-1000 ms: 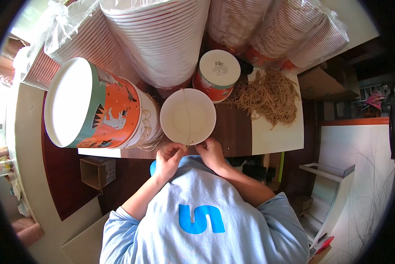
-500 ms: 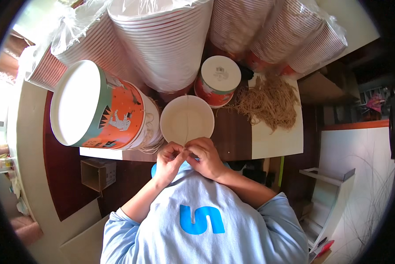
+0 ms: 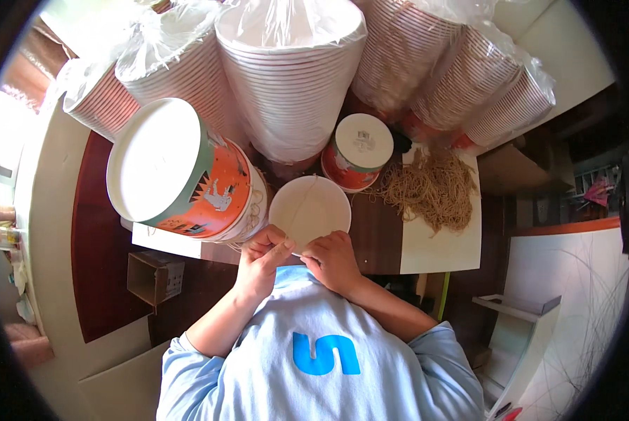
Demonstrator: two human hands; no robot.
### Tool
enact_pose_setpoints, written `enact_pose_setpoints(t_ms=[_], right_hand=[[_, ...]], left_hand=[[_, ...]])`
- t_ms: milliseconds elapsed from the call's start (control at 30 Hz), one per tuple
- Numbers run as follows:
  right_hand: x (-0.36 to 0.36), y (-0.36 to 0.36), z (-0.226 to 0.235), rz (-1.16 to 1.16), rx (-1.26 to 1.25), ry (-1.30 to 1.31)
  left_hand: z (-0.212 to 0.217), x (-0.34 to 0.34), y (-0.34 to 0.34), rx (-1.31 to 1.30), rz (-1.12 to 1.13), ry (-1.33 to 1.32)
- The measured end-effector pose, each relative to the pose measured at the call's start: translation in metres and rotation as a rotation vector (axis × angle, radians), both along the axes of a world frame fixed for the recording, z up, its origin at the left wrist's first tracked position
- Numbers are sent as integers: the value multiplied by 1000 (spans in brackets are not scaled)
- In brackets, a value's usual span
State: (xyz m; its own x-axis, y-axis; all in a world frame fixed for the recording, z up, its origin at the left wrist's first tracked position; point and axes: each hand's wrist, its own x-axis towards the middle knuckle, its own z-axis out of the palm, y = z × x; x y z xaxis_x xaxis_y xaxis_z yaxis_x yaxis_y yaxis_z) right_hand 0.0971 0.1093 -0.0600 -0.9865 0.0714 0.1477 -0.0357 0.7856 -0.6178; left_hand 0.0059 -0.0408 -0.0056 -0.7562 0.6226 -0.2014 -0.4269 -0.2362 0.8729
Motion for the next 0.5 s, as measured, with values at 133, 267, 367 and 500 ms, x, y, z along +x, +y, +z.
enact_pose_setpoints(t_ms=[133, 267, 367, 500], right_hand=[[-1, 3, 13, -9, 154, 89], [-30, 43, 37, -80, 158, -207], [-58, 64, 32, -344, 326, -298], [-61, 92, -2, -241, 207, -489]], left_hand=[[3, 0, -1, -27, -200, 122], [3, -10, -4, -178, -426, 356], [6, -7, -5, -94, -510, 524], [20, -2, -10, -130, -620, 788]])
